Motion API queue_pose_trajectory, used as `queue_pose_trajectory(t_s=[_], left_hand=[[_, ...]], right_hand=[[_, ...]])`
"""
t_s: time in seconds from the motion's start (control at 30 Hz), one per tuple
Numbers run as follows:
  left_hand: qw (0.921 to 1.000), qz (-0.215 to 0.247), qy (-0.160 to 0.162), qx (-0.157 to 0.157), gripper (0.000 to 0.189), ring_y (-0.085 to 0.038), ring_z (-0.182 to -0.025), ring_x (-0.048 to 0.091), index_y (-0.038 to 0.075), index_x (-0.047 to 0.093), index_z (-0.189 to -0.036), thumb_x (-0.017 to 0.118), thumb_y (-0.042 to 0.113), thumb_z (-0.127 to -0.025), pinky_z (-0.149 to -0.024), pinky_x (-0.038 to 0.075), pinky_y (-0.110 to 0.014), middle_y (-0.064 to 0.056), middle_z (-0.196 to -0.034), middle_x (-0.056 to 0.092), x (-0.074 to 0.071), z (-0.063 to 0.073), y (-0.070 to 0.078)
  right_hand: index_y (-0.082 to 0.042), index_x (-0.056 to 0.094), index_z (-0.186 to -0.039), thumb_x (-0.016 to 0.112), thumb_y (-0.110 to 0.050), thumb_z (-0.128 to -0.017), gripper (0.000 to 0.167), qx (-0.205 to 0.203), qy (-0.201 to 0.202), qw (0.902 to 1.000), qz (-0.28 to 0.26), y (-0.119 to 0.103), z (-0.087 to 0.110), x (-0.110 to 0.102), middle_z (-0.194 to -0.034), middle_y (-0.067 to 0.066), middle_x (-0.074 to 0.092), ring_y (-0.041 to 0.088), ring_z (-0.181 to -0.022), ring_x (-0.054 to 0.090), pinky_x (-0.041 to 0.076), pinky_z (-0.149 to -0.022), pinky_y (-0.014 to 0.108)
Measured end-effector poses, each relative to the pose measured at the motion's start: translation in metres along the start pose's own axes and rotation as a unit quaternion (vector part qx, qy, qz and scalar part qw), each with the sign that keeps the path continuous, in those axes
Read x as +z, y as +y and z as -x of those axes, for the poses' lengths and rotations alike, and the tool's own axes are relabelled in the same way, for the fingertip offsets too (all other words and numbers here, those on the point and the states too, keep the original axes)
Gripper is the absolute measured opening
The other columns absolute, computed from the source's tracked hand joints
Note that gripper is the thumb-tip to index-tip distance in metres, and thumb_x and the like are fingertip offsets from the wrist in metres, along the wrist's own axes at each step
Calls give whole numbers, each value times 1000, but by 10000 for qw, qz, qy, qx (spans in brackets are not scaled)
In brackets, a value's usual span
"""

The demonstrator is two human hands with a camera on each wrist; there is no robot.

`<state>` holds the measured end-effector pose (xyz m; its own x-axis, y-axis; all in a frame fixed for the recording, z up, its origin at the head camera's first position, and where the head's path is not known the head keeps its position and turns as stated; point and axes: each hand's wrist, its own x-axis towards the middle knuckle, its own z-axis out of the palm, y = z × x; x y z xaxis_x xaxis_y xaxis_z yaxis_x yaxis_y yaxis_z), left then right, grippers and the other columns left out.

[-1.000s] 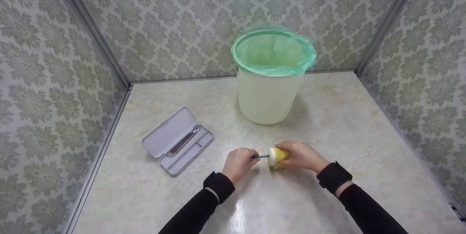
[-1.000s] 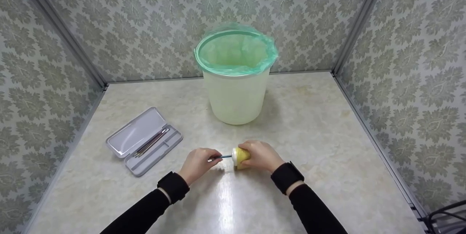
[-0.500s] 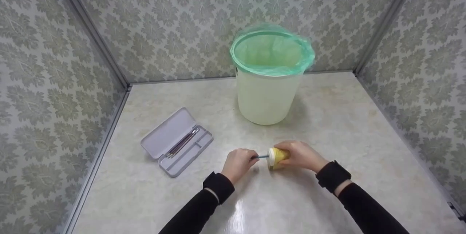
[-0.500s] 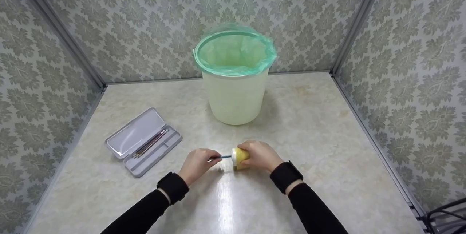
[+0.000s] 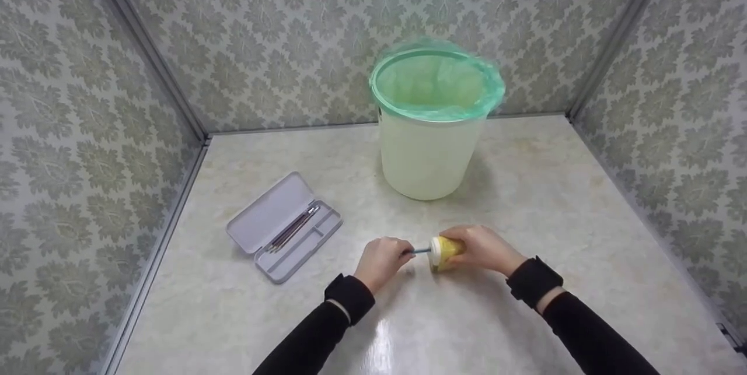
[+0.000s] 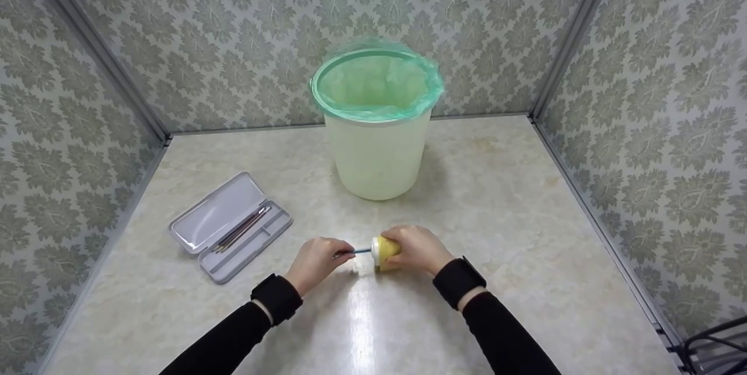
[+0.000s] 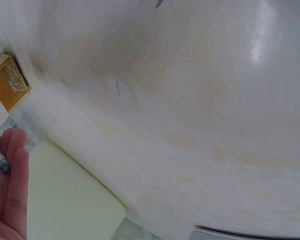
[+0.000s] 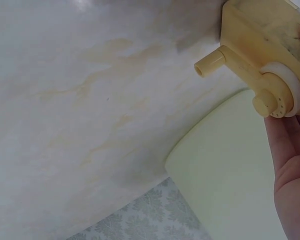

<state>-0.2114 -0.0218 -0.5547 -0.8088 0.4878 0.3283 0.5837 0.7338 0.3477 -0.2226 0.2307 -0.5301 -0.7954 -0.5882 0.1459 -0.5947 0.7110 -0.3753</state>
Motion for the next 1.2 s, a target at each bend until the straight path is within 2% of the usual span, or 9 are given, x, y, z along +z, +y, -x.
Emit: queue_pose_trajectory(t_s=[0.4, 0.57, 0.97, 1.2], left_hand=[[9999, -66, 84, 124, 7, -11, -74, 74, 18, 81, -90, 77, 23, -90, -67, 57, -26, 7, -84, 80, 0, 0, -3], [9998, -11, 119, 147, 6, -11, -74, 74, 17, 81, -90, 78, 22, -90, -67, 57, -25, 6, -84, 80, 0, 0, -4], [9998, 140, -139, 76, 8, -12, -75, 74, 16, 81, -91, 77, 22, -91, -69, 57, -26, 4, -84, 80, -3, -1, -4], [9996, 125, -193, 158, 8, -14, -73, 73, 15, 81, -91, 76, 22, -91, -68, 57, -27, 4, -84, 80, -5, -1, -5]], right_hand=[[-8, 74, -116, 89, -18, -77, 43, -27, -30, 9999, -154, -2, 0, -1, -108, 5, 78, 19, -94, 71, 58, -84, 37], [-8, 75, -117, 89, -18, -77, 44, -6, -22, 9999, -145, -2, 0, -1, -110, 6, 78, 20, -96, 72, 58, -85, 37], [-7, 75, -117, 89, -15, -76, 44, -33, -1, 9999, -165, -1, 0, 0, -110, 5, 79, 21, -97, 73, 59, -86, 39], [-8, 75, -117, 89, -14, -76, 44, -81, 72, 9998, -180, -2, 1, 1, -108, 5, 79, 20, -94, 72, 59, -84, 37]])
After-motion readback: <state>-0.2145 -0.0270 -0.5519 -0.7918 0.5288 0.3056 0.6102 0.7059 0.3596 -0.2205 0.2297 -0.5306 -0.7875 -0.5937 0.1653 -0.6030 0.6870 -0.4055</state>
